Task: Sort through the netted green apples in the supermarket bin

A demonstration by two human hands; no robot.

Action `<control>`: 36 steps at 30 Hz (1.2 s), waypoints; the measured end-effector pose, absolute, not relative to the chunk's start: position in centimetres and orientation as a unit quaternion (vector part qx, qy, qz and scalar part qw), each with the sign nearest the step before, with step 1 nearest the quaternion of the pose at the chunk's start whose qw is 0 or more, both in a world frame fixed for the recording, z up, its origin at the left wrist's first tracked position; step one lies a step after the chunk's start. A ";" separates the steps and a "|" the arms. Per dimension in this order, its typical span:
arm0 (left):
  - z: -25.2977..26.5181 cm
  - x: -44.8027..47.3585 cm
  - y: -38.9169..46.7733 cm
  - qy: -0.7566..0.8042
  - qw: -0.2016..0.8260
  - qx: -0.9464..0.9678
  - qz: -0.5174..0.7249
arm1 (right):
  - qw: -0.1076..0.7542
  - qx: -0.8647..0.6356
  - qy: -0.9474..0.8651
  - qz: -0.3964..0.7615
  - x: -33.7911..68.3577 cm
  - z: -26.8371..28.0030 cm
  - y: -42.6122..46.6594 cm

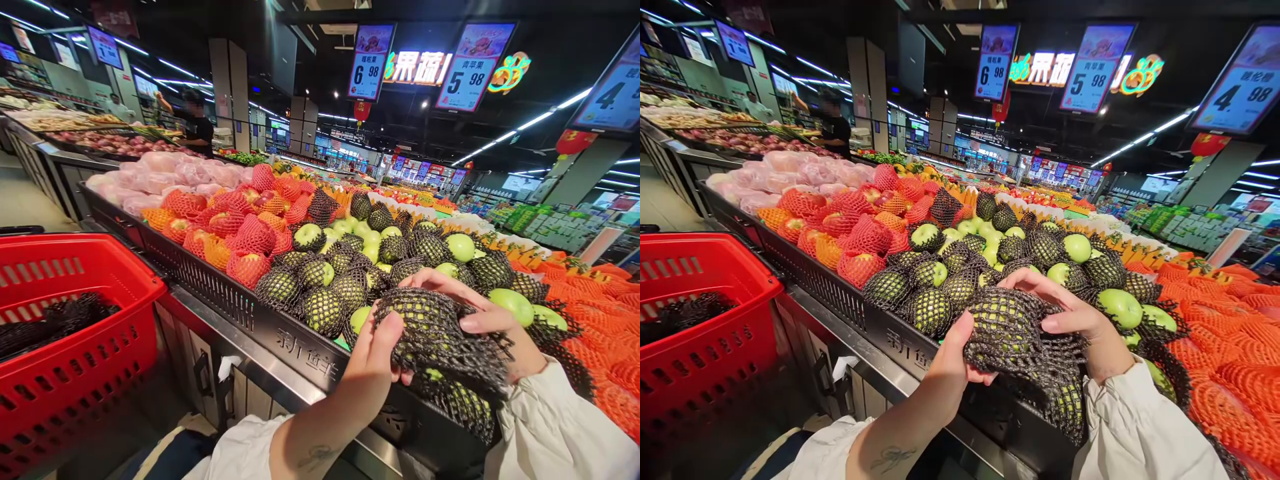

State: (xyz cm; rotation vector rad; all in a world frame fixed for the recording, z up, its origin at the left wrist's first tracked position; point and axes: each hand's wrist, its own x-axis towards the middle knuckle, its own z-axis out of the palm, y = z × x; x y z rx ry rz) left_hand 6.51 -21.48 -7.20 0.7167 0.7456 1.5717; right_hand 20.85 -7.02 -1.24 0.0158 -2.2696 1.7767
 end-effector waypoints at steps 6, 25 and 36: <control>-7.7 6.4 -21.7 0.364 0.568 0.363 0.643 | 0.093 -0.051 -0.810 0.576 21.2 -1.4 -6.7; -8.9 5.8 -20.7 0.471 0.289 0.519 0.652 | 0.151 -0.048 -0.862 0.482 20.8 -1.5 -6.6; -8.9 5.9 -20.9 0.549 0.208 0.465 0.663 | 0.111 -0.064 -0.827 0.547 21.3 -2.1 -6.3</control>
